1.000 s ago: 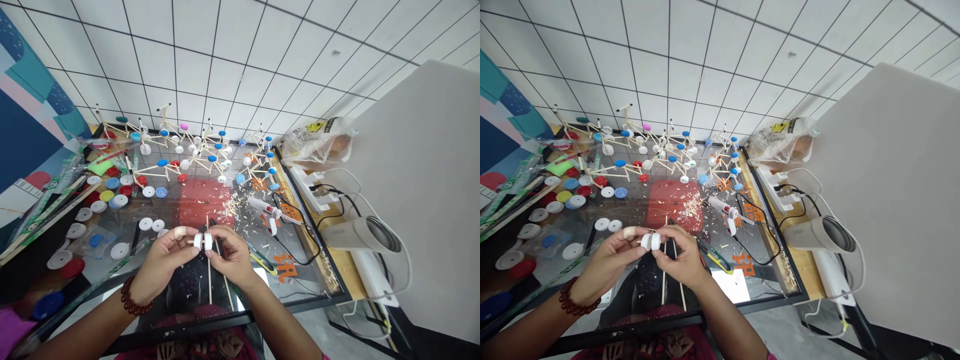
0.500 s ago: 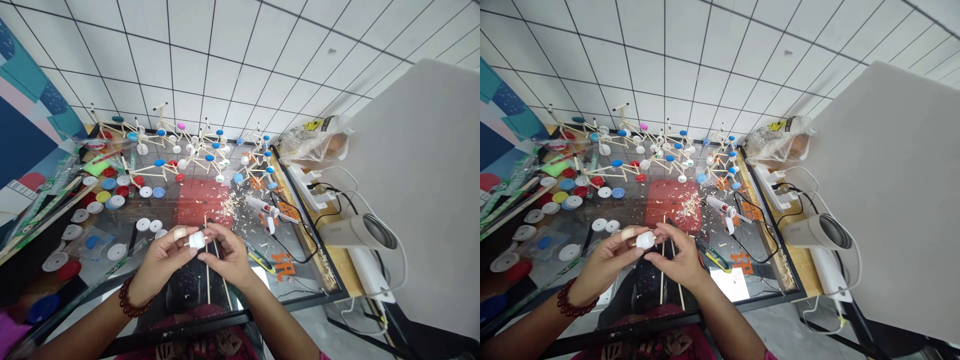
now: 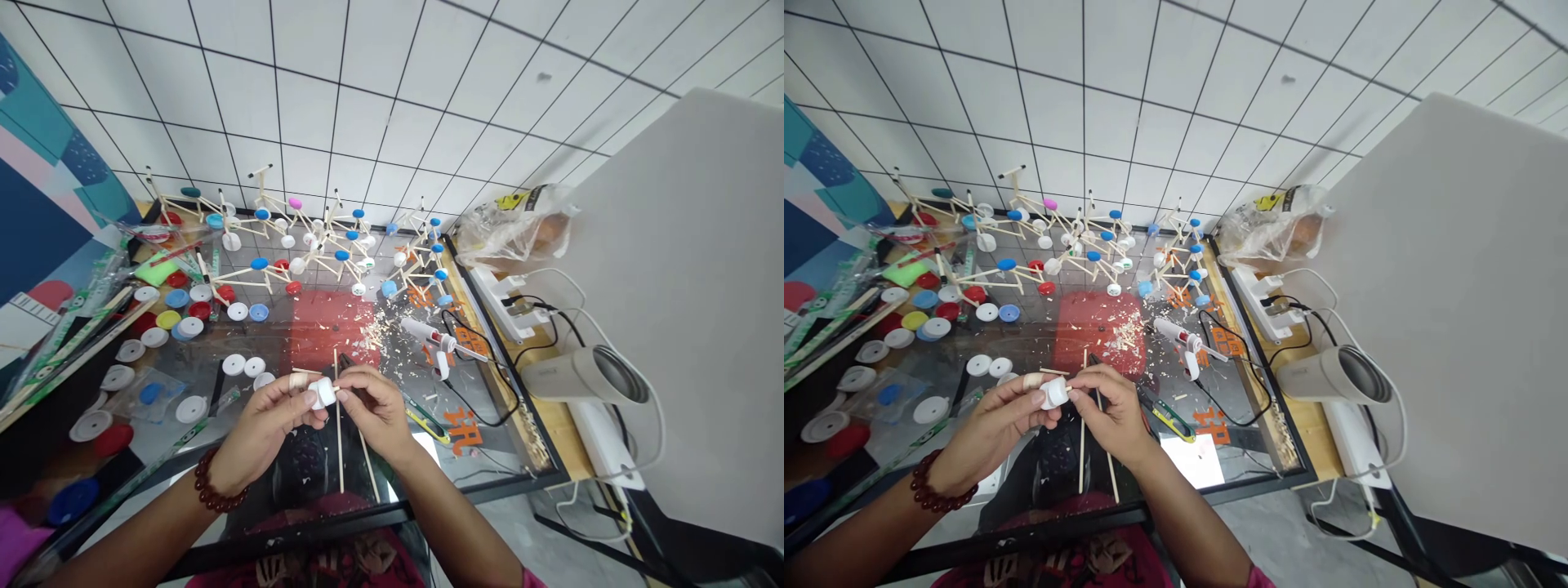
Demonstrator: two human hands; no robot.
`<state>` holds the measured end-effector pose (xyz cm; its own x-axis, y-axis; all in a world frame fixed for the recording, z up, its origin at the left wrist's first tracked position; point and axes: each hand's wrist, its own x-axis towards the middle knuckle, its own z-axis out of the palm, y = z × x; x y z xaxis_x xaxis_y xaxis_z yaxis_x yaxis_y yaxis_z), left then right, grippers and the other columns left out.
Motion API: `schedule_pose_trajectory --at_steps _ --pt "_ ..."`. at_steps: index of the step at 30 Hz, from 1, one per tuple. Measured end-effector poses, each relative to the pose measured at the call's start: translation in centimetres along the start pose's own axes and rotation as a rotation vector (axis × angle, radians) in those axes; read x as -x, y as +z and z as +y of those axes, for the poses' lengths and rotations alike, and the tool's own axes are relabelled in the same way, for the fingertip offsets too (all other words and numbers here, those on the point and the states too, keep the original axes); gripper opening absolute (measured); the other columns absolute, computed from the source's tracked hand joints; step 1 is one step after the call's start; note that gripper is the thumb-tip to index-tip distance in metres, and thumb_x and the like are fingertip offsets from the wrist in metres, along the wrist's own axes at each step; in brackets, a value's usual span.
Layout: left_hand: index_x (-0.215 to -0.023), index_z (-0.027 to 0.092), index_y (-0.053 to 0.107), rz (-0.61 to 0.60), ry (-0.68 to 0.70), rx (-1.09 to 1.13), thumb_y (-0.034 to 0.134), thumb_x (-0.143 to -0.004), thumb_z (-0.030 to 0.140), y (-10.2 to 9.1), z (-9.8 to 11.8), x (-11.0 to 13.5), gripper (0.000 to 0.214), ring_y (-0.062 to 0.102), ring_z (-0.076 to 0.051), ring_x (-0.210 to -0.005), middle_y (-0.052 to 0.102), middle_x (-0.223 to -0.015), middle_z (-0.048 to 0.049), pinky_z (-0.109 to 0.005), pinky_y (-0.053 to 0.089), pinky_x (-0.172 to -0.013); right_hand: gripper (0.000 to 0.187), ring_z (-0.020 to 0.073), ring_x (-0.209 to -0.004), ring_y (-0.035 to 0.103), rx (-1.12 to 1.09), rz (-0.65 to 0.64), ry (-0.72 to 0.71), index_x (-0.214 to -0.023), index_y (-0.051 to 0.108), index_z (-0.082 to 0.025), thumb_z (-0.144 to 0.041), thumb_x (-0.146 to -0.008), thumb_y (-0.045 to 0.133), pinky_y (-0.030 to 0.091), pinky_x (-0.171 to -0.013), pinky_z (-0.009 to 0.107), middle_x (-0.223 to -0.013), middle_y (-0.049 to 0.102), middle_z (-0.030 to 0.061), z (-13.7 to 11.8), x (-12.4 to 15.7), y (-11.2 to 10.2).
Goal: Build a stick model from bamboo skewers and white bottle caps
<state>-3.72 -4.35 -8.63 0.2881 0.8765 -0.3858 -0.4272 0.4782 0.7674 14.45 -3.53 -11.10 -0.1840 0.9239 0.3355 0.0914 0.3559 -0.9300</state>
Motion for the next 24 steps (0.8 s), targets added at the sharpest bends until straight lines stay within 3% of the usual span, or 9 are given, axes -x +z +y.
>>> schedule_pose_trajectory --at_steps 4,9,12,17,20,24 --pt "-0.099 0.015 0.075 -0.020 -0.008 0.010 0.073 -0.080 0.027 0.00 -0.02 0.03 0.023 0.065 -0.016 -0.068 0.071 -0.080 -0.0077 -0.026 0.055 -0.062 0.012 0.0163 -0.082 0.063 -0.017 -0.002 0.018 -0.095 0.072 -0.024 -0.020 -0.089 0.063 0.051 -0.076 0.031 -0.088 0.068 0.0036 -0.20 -0.07 -0.05" --pt "-0.100 0.015 0.074 -0.006 -0.004 0.008 0.071 -0.081 0.028 0.13 0.03 0.07 0.023 0.065 -0.017 -0.069 0.071 -0.083 -0.0088 -0.028 0.055 -0.064 0.019 0.0160 -0.081 0.062 -0.029 -0.016 0.056 -0.108 0.069 -0.026 -0.025 -0.090 0.062 0.051 -0.075 0.031 -0.093 0.067 0.0041 -0.29 -0.11 -0.10" --pt "-0.101 0.016 0.074 0.000 0.029 -0.035 0.073 -0.079 0.025 -0.03 -0.25 0.03 0.024 0.066 -0.017 -0.069 0.071 -0.084 -0.0086 -0.027 0.056 -0.065 0.011 0.0166 -0.082 0.062 -0.017 -0.018 0.048 -0.097 0.071 -0.024 -0.026 -0.089 0.064 0.050 -0.076 0.031 -0.089 0.066 0.0038 -0.13 -0.09 -0.11" --pt "-0.116 0.025 0.070 -0.101 0.219 -0.210 0.082 -0.062 0.007 -0.50 -0.36 0.26 0.059 0.064 -0.023 -0.105 0.066 -0.119 -0.0097 -0.029 0.053 -0.090 0.012 0.0165 -0.081 0.060 -0.036 -0.066 0.098 -0.090 0.068 -0.023 -0.029 -0.093 0.058 0.048 -0.076 0.030 -0.087 0.064 0.0035 -0.05 -0.05 -0.35" --pt "-0.112 0.025 0.074 -0.109 0.299 -0.408 0.081 -0.063 0.008 -0.59 -0.08 0.53 0.052 0.060 -0.026 -0.113 0.061 -0.125 -0.0113 -0.030 0.050 -0.096 0.012 0.0161 -0.080 0.060 -0.033 -0.117 0.103 -0.089 0.067 -0.023 -0.028 -0.094 0.057 0.047 -0.074 0.029 -0.085 0.063 0.0028 -0.16 -0.07 -0.41" --pt "-0.100 0.024 0.078 -0.011 0.332 -0.507 0.083 -0.062 0.013 -0.38 -0.25 0.61 0.040 0.064 -0.024 -0.102 0.066 -0.112 -0.0109 -0.029 0.052 -0.089 0.008 0.0165 -0.080 0.060 0.004 -0.136 0.053 -0.089 0.066 -0.022 -0.025 -0.092 0.059 0.046 -0.074 0.030 -0.084 0.062 0.0028 -0.30 -0.08 -0.25"
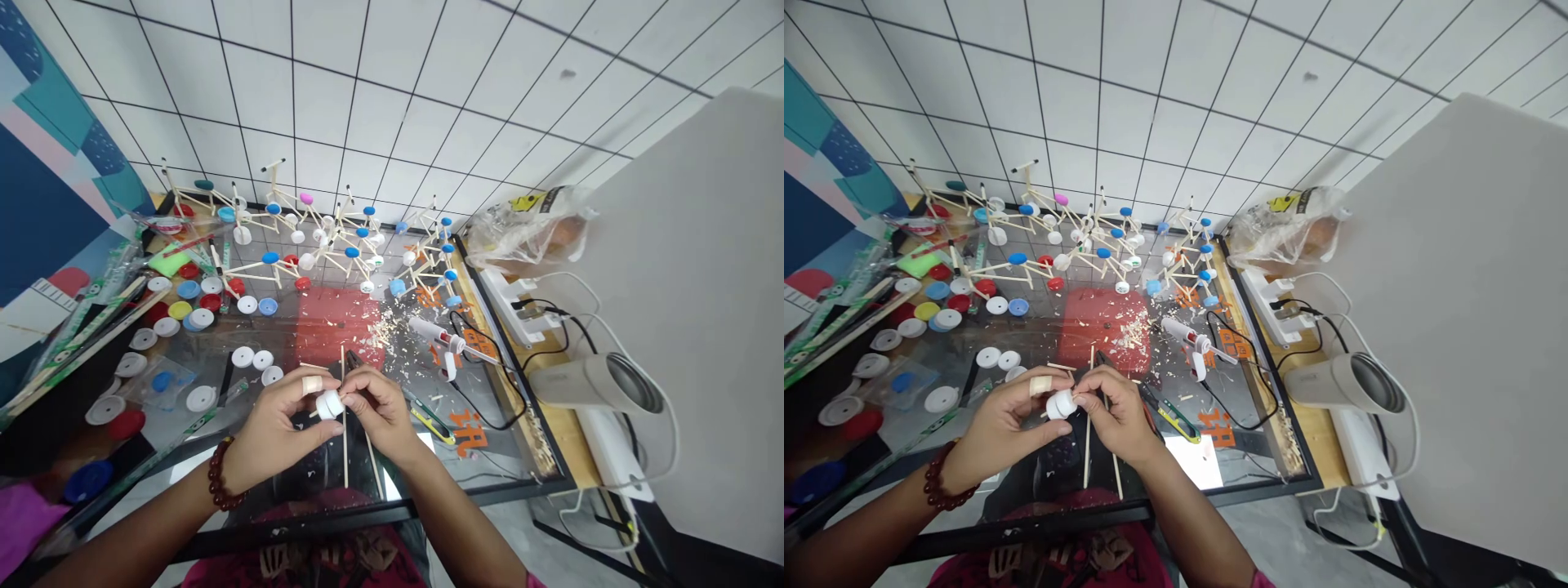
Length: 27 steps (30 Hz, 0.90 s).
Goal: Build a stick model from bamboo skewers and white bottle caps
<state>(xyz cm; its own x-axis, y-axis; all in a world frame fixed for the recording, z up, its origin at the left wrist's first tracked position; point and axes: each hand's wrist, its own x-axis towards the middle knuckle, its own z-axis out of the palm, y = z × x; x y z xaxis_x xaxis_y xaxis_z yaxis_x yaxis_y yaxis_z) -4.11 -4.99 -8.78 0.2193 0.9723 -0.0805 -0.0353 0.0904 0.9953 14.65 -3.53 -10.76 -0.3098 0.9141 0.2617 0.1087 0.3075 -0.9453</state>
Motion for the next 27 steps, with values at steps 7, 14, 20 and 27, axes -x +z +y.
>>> schedule_pose_trajectory --at_steps 7,14,20,27 --pt "-0.089 0.027 0.079 0.141 0.077 -0.182 0.082 -0.063 0.016 0.6 -0.2 0.2 0.029 0.063 -0.023 -0.094 0.071 -0.097 -0.0071 -0.030 0.048 -0.091 0.009 0.0164 -0.076 0.059 0.095 0.015 -0.004 -0.088 0.062 -0.022 -0.022 -0.093 0.055 0.045 -0.071 0.030 -0.081 0.062 0.0028 0.1 0.5 0.7" --pt "-0.089 0.019 0.076 0.105 0.105 -0.236 0.076 -0.067 0.017 0.4 -0.4 -0.1 0.023 0.066 -0.018 -0.076 0.072 -0.088 -0.0065 -0.025 0.053 -0.071 0.012 0.0167 -0.081 0.061 0.167 0.075 -0.147 -0.089 0.060 -0.021 -0.015 -0.093 0.050 0.047 -0.072 0.030 -0.083 0.062 0.0037 -0.4 0.6 1.2" --pt "-0.095 0.016 0.068 -0.044 0.059 -0.201 0.070 -0.071 0.019 0.2 -1.0 -0.3 0.024 0.064 -0.014 -0.071 0.070 -0.086 -0.0054 -0.023 0.055 -0.065 0.011 0.0157 -0.078 0.061 0.151 0.078 -0.133 -0.088 0.061 -0.020 -0.016 -0.092 0.052 0.048 -0.071 0.029 -0.082 0.063 0.0035 0.0 0.4 1.1" --pt "-0.091 0.015 0.071 0.057 0.088 -0.193 0.072 -0.072 0.021 0.6 -1.1 -0.1 0.020 0.063 -0.013 -0.066 0.069 -0.080 -0.0043 -0.022 0.053 -0.062 0.014 0.0155 -0.080 0.062 0.132 0.090 -0.202 -0.091 0.062 -0.020 -0.010 -0.090 0.053 0.050 -0.073 0.029 -0.083 0.063 0.0037 -0.2 0.5 1.2"
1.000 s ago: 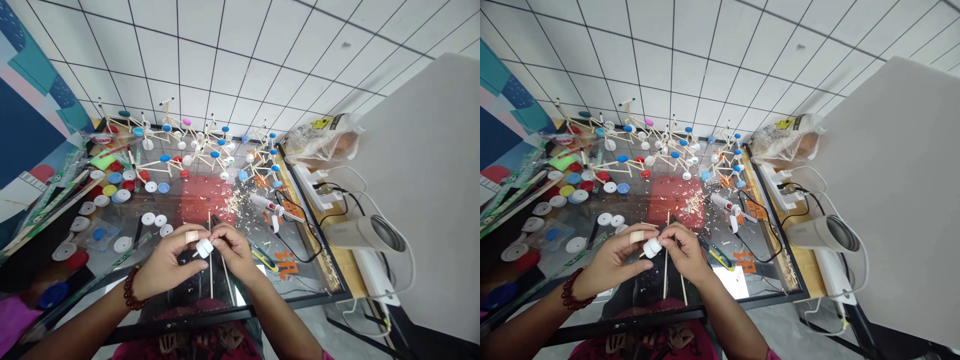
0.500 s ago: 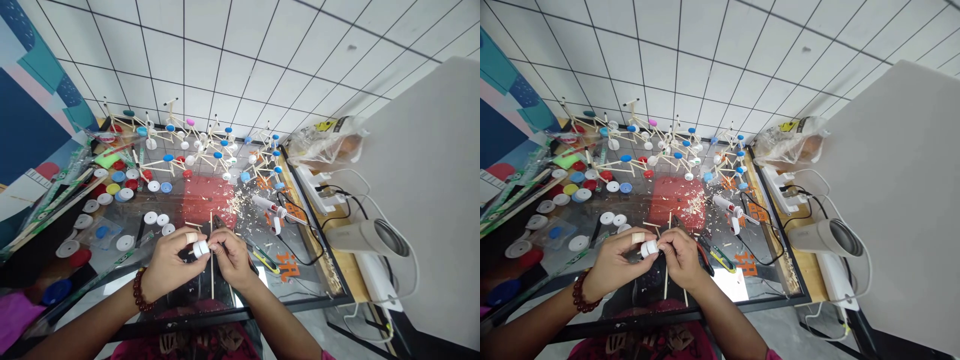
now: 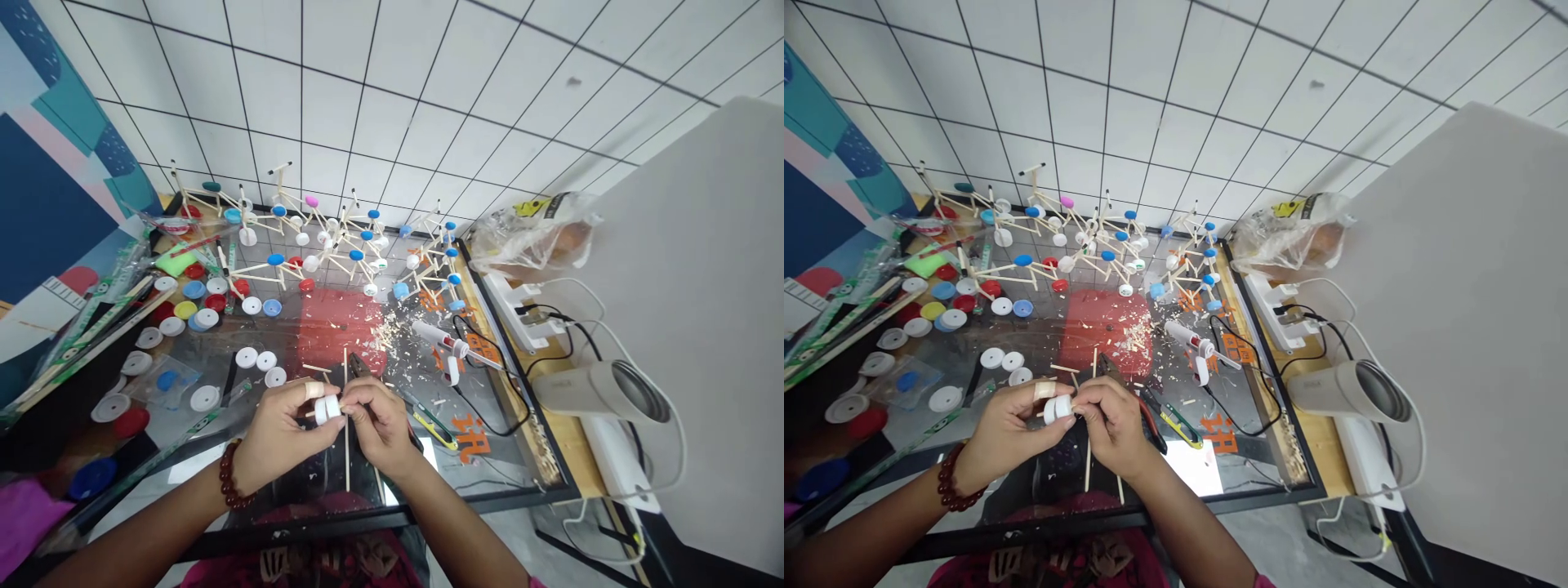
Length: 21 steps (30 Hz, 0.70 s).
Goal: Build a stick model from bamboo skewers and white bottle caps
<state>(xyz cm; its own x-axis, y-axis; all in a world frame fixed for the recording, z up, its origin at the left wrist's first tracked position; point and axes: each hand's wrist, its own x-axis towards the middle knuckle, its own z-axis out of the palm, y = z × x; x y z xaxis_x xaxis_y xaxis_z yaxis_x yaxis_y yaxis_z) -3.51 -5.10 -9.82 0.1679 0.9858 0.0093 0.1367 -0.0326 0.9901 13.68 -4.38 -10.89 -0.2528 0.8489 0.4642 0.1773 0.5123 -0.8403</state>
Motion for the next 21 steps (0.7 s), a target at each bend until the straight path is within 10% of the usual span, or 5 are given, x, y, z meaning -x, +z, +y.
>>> schedule_pose_trajectory --at_steps 6,13,17,21 --pt "-0.084 0.015 0.069 -0.182 -0.237 0.253 0.073 -0.072 0.029 -0.3 -0.1 -0.3 0.019 0.061 -0.013 -0.054 0.065 -0.065 -0.0006 -0.024 0.052 -0.050 0.014 0.0161 -0.080 0.062 0.054 0.005 -0.039 -0.092 0.062 -0.020 -0.010 -0.090 0.052 0.049 -0.071 0.029 -0.083 0.063 0.0045 -0.2 0.2 -0.1" --pt "-0.094 0.021 0.072 0.021 0.273 -0.234 0.076 -0.070 0.017 -1.0 0.3 -0.3 0.025 0.067 -0.018 -0.085 0.071 -0.091 -0.0052 -0.026 0.054 -0.078 0.011 0.0160 -0.078 0.060 0.009 -0.001 0.108 -0.086 0.062 -0.020 -0.021 -0.093 0.053 0.047 -0.071 0.029 -0.081 0.063 0.0033 0.1 -0.1 -0.1" --pt "-0.109 0.021 0.068 -0.283 0.056 0.072 0.072 -0.077 0.020 -2.0 0.4 -0.7 0.032 0.067 -0.019 -0.093 0.065 -0.109 -0.0092 -0.029 0.057 -0.079 0.016 0.0153 -0.075 0.058 -0.080 -0.088 0.167 -0.085 0.063 -0.020 -0.028 -0.095 0.054 0.046 -0.070 0.029 -0.079 0.062 0.0024 0.6 -0.5 -0.7" --pt "-0.104 0.020 0.069 -0.292 -0.086 0.376 0.073 -0.077 0.016 -1.9 -0.1 -0.9 0.028 0.067 -0.016 -0.090 0.065 -0.108 -0.0073 -0.025 0.056 -0.078 0.014 0.0147 -0.075 0.059 -0.177 -0.056 0.220 -0.096 0.065 -0.021 -0.032 -0.094 0.057 0.048 -0.071 0.028 -0.082 0.064 0.0022 1.1 -0.5 -1.2"
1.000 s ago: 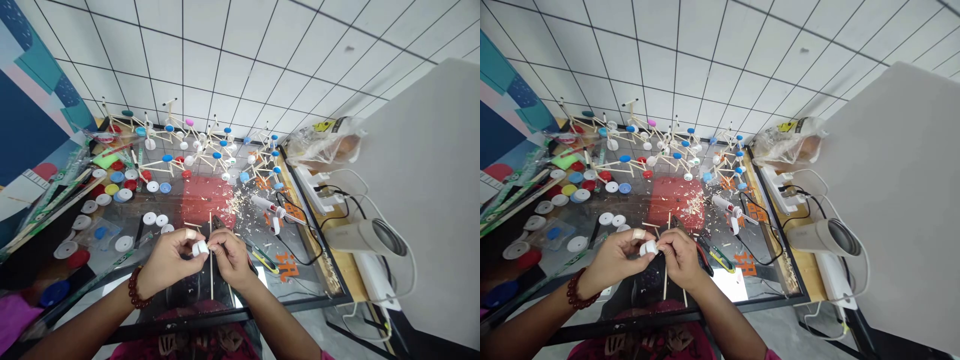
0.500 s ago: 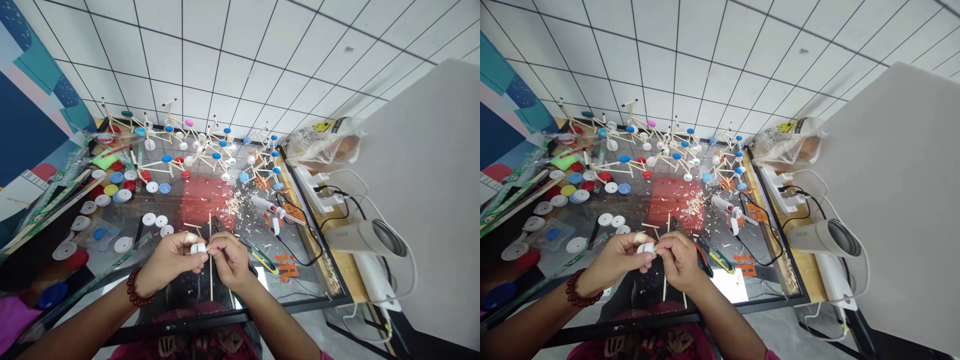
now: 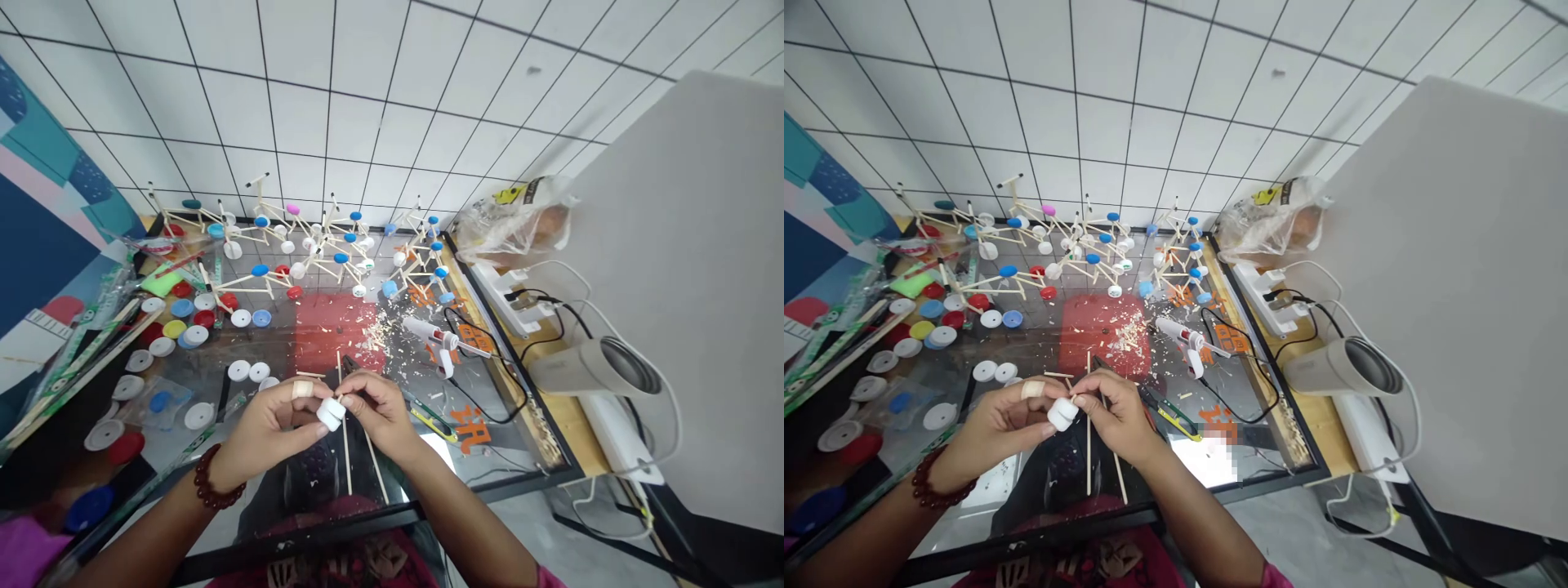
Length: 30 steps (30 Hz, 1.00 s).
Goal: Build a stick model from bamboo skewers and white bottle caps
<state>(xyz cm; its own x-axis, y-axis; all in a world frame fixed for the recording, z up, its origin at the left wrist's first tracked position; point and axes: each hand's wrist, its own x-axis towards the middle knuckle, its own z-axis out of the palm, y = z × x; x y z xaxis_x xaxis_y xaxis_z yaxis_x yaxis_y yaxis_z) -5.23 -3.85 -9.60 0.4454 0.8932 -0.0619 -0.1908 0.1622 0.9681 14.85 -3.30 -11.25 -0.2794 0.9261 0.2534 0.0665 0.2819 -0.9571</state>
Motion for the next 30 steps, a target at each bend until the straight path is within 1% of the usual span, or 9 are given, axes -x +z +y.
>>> schedule_pose_trajectory --at_steps 3,5,7,11,15,19,22,26,30 --pt "-0.100 0.021 0.068 0.090 -0.032 0.171 0.077 -0.073 0.013 0.29 -0.68 -0.29 0.030 0.068 -0.015 -0.091 0.068 -0.102 -0.0045 -0.023 0.054 -0.079 0.027 0.0160 -0.080 0.060 -0.045 0.028 -0.023 -0.112 0.062 -0.023 -0.039 -0.090 0.062 0.051 -0.076 0.031 -0.090 0.063 0.0037 0.01 0.15 -0.16" --pt "-0.098 0.020 0.066 0.147 -0.048 0.238 0.078 -0.072 0.012 0.47 -0.99 -0.44 0.029 0.068 -0.016 -0.092 0.069 -0.102 -0.0038 -0.024 0.054 -0.081 0.039 0.0193 -0.089 0.061 0.005 0.011 -0.102 -0.115 0.062 -0.022 -0.042 -0.083 0.070 0.051 -0.083 0.035 -0.098 0.062 0.0064 -0.17 0.11 -0.22" --pt "-0.096 0.020 0.066 0.176 -0.059 0.262 0.079 -0.071 0.012 0.56 -1.13 -0.50 0.029 0.069 -0.017 -0.093 0.069 -0.102 -0.0034 -0.025 0.055 -0.082 0.045 0.0219 -0.098 0.060 0.084 -0.009 -0.175 -0.117 0.062 -0.022 -0.038 -0.078 0.075 0.050 -0.089 0.038 -0.106 0.062 0.0089 -0.41 -0.03 -0.21" --pt "-0.094 0.020 0.068 0.182 -0.034 0.225 0.080 -0.070 0.012 0.56 -1.04 -0.42 0.029 0.070 -0.016 -0.091 0.069 -0.103 -0.0025 -0.024 0.056 -0.080 0.028 0.0184 -0.095 0.063 0.143 -0.007 -0.228 -0.111 0.065 -0.021 -0.021 -0.083 0.068 0.052 -0.086 0.034 -0.105 0.065 0.0085 -0.71 -0.28 -0.06" --pt "-0.100 0.019 0.071 0.166 -0.042 0.109 0.080 -0.069 0.013 0.41 -0.71 -0.35 0.033 0.071 -0.017 -0.089 0.071 -0.111 -0.0068 -0.025 0.058 -0.079 0.018 0.0166 -0.090 0.065 0.143 0.018 -0.244 -0.101 0.066 -0.020 -0.016 -0.084 0.066 0.054 -0.082 0.032 -0.097 0.067 0.0071 -0.86 -0.27 -0.07" --pt "-0.104 0.018 0.071 0.258 -0.031 0.028 0.079 -0.070 0.016 0.36 -0.62 -0.37 0.035 0.073 -0.017 -0.086 0.076 -0.099 -0.0066 -0.026 0.059 -0.079 0.019 0.0168 -0.091 0.066 0.146 0.052 -0.229 -0.103 0.067 -0.021 -0.017 -0.085 0.066 0.054 -0.084 0.033 -0.099 0.068 0.0071 -0.94 -0.34 -0.22" --pt "-0.098 0.019 0.075 0.332 0.035 -0.088 0.079 -0.070 0.017 0.53 -0.84 -0.17 0.028 0.073 -0.018 -0.082 0.077 -0.098 -0.0065 -0.028 0.061 -0.078 0.020 0.0166 -0.092 0.066 0.129 0.090 -0.248 -0.105 0.070 -0.022 -0.015 -0.086 0.066 0.054 -0.085 0.033 -0.101 0.068 0.0067 -0.87 -0.46 -0.30" --pt "-0.094 0.021 0.076 0.350 0.140 -0.205 0.077 -0.071 0.014 0.87 -1.04 0.27 0.024 0.073 -0.017 -0.082 0.075 -0.105 -0.0058 -0.028 0.061 -0.077 0.027 0.0162 -0.092 0.067 0.106 0.111 -0.284 -0.107 0.072 -0.024 -0.010 -0.086 0.065 0.055 -0.082 0.031 -0.101 0.069 0.0063 -0.77 -0.50 -0.31" --pt "-0.089 0.018 0.073 0.310 0.130 -0.102 0.079 -0.068 0.012 0.98 -0.84 0.19 0.023 0.072 -0.020 -0.092 0.074 -0.109 -0.0077 -0.030 0.061 -0.080 0.027 0.0150 -0.089 0.068 0.113 0.084 -0.307 -0.107 0.072 -0.024 -0.009 -0.087 0.062 0.056 -0.078 0.029 -0.100 0.070 0.0060 -0.78 -0.39 -0.28"
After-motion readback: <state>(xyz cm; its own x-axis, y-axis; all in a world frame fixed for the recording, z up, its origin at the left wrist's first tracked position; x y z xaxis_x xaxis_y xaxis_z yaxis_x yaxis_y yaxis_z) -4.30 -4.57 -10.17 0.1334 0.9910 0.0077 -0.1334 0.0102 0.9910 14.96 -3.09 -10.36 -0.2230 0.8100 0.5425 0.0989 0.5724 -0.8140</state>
